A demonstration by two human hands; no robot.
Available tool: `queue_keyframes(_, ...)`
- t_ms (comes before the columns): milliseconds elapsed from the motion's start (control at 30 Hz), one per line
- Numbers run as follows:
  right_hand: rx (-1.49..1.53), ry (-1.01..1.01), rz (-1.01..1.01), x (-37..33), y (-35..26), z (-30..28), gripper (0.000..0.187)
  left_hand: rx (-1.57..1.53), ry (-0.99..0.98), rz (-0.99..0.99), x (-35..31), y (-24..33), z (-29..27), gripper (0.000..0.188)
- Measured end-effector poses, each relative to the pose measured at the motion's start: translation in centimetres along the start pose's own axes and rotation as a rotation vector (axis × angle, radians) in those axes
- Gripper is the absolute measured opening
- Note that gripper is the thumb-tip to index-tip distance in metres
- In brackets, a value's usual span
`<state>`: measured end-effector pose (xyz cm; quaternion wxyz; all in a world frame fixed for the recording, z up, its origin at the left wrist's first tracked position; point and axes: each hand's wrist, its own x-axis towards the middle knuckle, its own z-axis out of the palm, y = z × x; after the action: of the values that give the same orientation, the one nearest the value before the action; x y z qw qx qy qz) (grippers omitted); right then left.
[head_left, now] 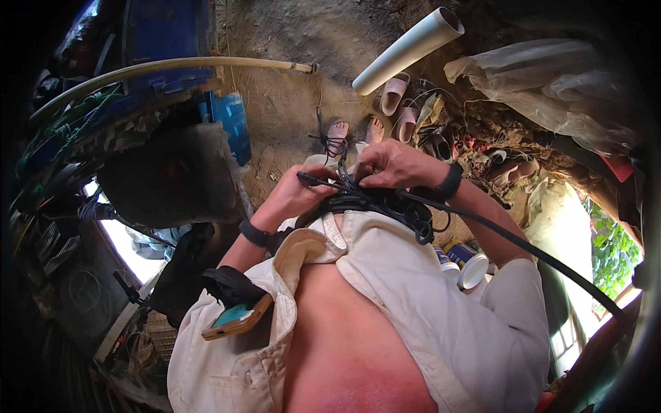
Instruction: The person picks up a white PVC pipe and a wooden stick, then uses tape to secure the stick to the pipe. They handle a small container and a bucket, moving items around a cluttered workspace before placing the assembled pipe and stick on the floor.
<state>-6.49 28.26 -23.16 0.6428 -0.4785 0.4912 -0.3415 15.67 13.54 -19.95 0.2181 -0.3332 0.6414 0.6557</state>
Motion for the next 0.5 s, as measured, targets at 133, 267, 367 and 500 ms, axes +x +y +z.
queue_keyframes(133,-0.125,0.041,0.112,0.6,-0.7,-0.1,0.027,-0.129,-0.052,0.017,1.4,-0.1,0.0,0.019)
queue_keyframes(267,-0.15,0.016,0.061,0.5,-0.4,-0.2,0.033,-0.184,-0.051,0.013,1.6,0.0,0.2,0.017)
queue_keyframes(367,-0.064,-0.049,0.093,1.1,0.4,-0.1,0.036,-0.209,-0.035,-0.06,1.8,0.5,0.1,0.02)
queue_keyframes(500,0.204,-0.111,0.209,2.7,1.6,0.1,0.034,-0.005,-0.033,-0.201,2.2,1.5,-0.4,0.024)
